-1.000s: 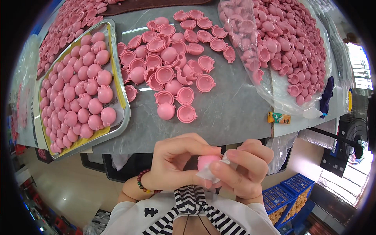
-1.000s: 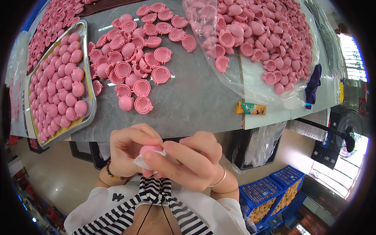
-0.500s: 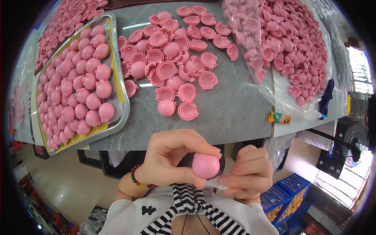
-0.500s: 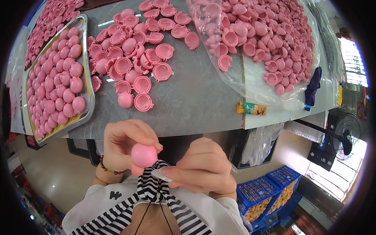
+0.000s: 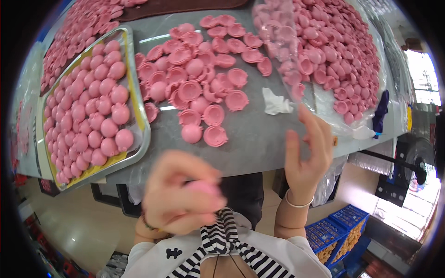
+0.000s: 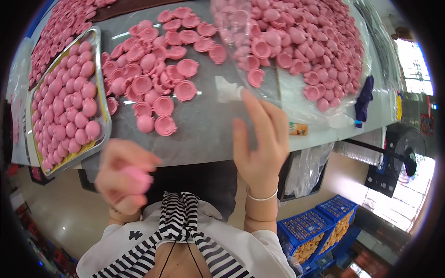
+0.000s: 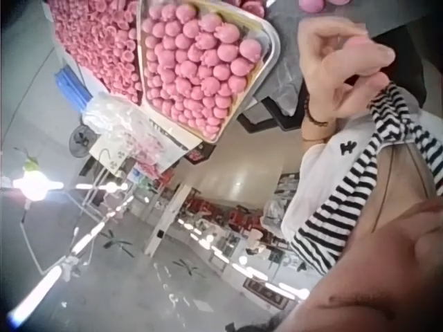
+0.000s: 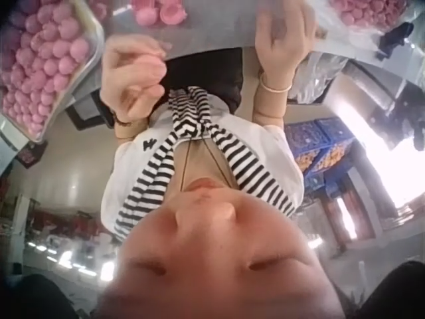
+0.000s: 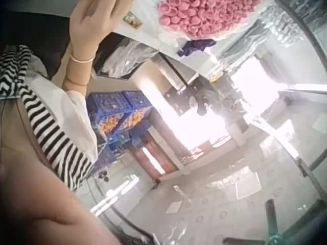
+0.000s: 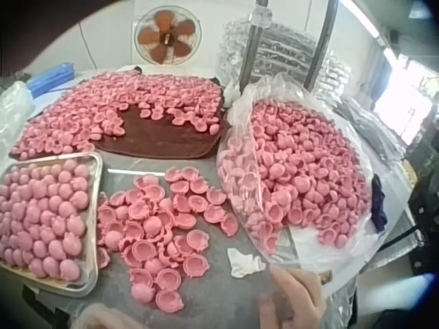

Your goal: Applying glue to the rim of pink plastic sphere halves and joining them together at a factory workbench.

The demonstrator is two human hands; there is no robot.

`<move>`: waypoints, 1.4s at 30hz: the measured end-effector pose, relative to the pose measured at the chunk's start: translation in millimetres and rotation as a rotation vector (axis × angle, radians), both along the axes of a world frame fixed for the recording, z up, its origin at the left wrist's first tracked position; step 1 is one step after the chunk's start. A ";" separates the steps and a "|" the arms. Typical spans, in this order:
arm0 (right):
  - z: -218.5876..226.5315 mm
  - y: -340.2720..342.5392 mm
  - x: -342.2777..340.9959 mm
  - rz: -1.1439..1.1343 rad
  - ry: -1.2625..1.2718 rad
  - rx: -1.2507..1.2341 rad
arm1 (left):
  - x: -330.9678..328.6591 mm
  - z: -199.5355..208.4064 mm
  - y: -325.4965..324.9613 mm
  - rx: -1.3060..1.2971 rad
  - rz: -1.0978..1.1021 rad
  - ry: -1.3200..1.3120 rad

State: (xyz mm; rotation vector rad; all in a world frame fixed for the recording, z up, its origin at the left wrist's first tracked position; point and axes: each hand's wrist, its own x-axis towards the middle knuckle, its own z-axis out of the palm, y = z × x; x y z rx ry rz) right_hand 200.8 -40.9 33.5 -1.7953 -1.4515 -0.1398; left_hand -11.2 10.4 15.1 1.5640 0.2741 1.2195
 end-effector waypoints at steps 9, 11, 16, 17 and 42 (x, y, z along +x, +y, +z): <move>5.4 -54.9 72.8 -0.041 -0.274 -0.125 | -91.7 16.7 64.7 0.552 1.005 1.146; -0.1 -52.0 69.6 -0.059 -0.286 -0.234 | -85.1 16.8 63.5 0.541 0.994 1.126; -24.2 -69.2 92.8 -0.191 0.082 0.331 | -81.5 25.8 52.8 0.607 1.117 0.862; -25.2 -75.5 101.4 -0.256 0.265 0.593 | -73.9 25.8 46.7 0.608 1.114 0.849; -159.0 -210.0 76.0 -0.638 1.399 0.112 | 201.9 -198.5 -112.6 -0.254 -0.636 0.636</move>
